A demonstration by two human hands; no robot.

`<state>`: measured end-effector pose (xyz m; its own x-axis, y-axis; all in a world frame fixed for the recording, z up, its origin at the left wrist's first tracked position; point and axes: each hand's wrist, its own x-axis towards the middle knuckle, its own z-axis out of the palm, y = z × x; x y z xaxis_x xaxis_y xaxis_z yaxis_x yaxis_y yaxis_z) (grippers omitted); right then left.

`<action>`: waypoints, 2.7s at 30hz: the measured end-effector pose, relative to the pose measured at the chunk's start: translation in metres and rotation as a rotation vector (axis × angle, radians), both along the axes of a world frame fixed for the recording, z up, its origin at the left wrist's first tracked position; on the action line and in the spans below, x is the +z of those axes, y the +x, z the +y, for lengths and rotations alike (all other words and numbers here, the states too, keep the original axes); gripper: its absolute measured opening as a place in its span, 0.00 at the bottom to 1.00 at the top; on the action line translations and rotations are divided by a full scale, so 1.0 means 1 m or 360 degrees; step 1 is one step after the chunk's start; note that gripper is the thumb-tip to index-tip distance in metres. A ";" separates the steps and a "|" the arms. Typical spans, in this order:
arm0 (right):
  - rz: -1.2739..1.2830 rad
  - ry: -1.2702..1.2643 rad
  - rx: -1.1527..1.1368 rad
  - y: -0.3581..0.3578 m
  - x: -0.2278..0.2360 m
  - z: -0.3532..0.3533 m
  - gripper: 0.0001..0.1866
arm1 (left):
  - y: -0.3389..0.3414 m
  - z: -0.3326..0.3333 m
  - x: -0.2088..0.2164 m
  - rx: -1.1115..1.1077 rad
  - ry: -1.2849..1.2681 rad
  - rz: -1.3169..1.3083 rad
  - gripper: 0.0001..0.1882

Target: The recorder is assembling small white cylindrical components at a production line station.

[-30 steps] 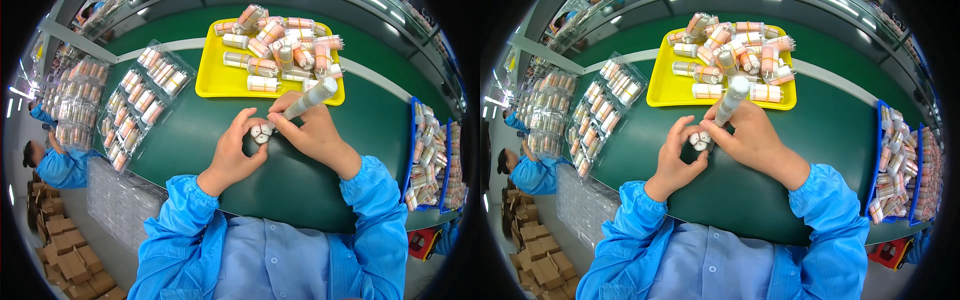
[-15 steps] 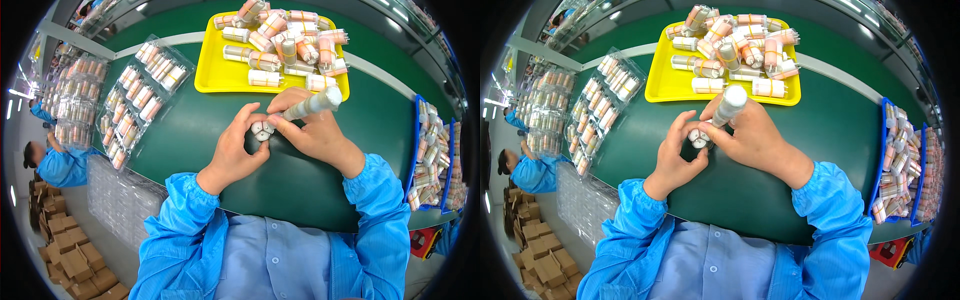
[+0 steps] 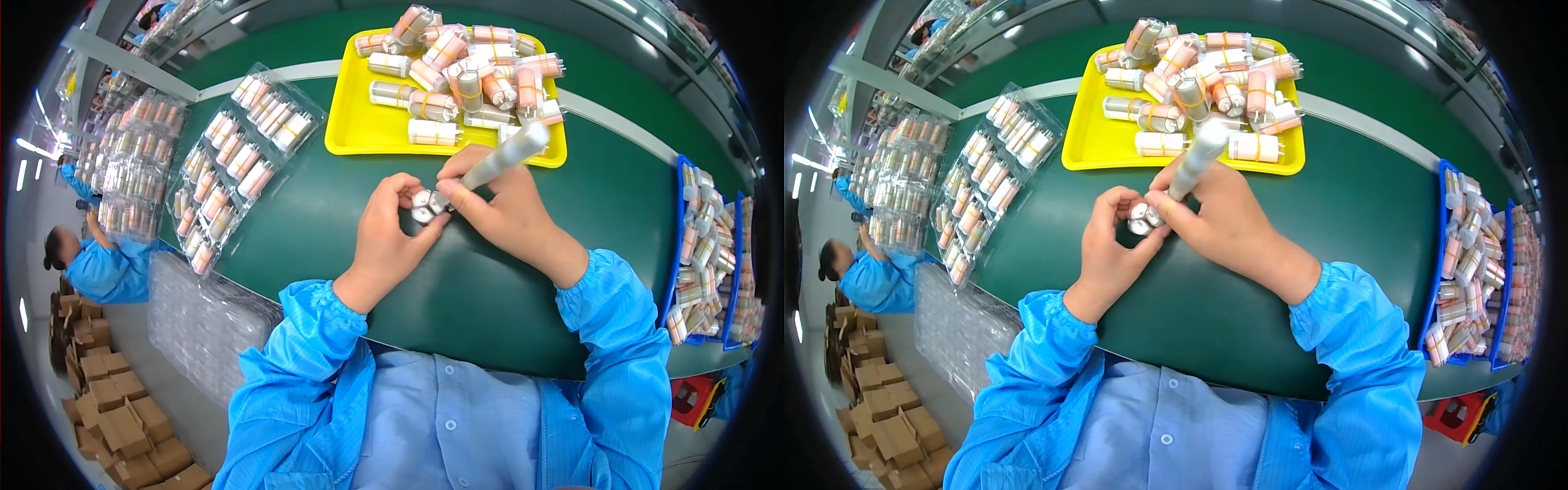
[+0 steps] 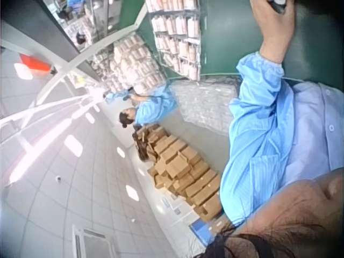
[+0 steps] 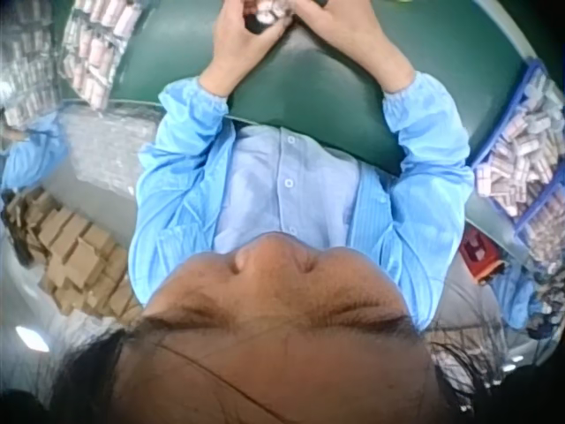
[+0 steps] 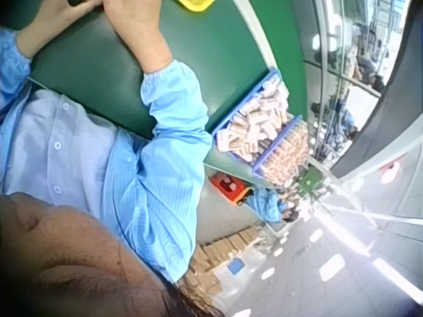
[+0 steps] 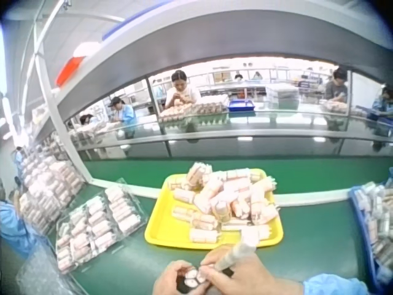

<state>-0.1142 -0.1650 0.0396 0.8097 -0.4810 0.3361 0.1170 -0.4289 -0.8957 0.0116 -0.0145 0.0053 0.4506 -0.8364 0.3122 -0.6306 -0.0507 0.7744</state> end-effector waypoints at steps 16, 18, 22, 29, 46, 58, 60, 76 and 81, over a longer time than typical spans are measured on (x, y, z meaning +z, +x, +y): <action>-0.0213 0.0250 -0.0010 0.002 0.009 -0.008 0.09 | 0.007 0.003 -0.009 -0.0375 -0.0078 0.0411 0.40; -0.0144 0.0229 0.0046 0.000 0.010 -0.007 0.09 | 0.007 0.003 -0.010 -0.0374 -0.0077 0.0418 0.40; 0.0030 0.0194 0.0073 0.001 0.005 -0.004 0.10 | 0.006 0.004 0.000 -0.0381 0.0017 0.0407 0.41; 0.0035 -0.0149 -0.0004 0.001 -0.005 -0.002 0.12 | 0.007 0.005 0.000 -0.0417 0.0060 0.0431 0.42; -0.0010 0.0118 -0.0111 0.001 -0.021 -0.006 0.06 | 0.044 0.012 0.002 -0.0302 -0.0169 0.1469 0.28; 0.0025 -0.0210 -0.0094 0.003 -0.038 0.008 0.06 | 0.292 0.165 0.057 0.1124 0.0160 -0.1156 0.22; -0.0011 -0.0264 -0.0089 0.006 -0.041 0.009 0.06 | 0.332 0.211 0.057 0.1268 0.0242 -0.1210 0.21; 0.0054 -0.0315 -0.0125 0.003 -0.036 0.010 0.05 | 0.436 0.252 -0.018 0.1209 0.0932 -0.0701 0.37; -0.0024 -0.0262 0.0010 0.010 -0.034 0.014 0.06 | 0.448 0.296 0.022 0.1247 0.0787 -0.0887 0.38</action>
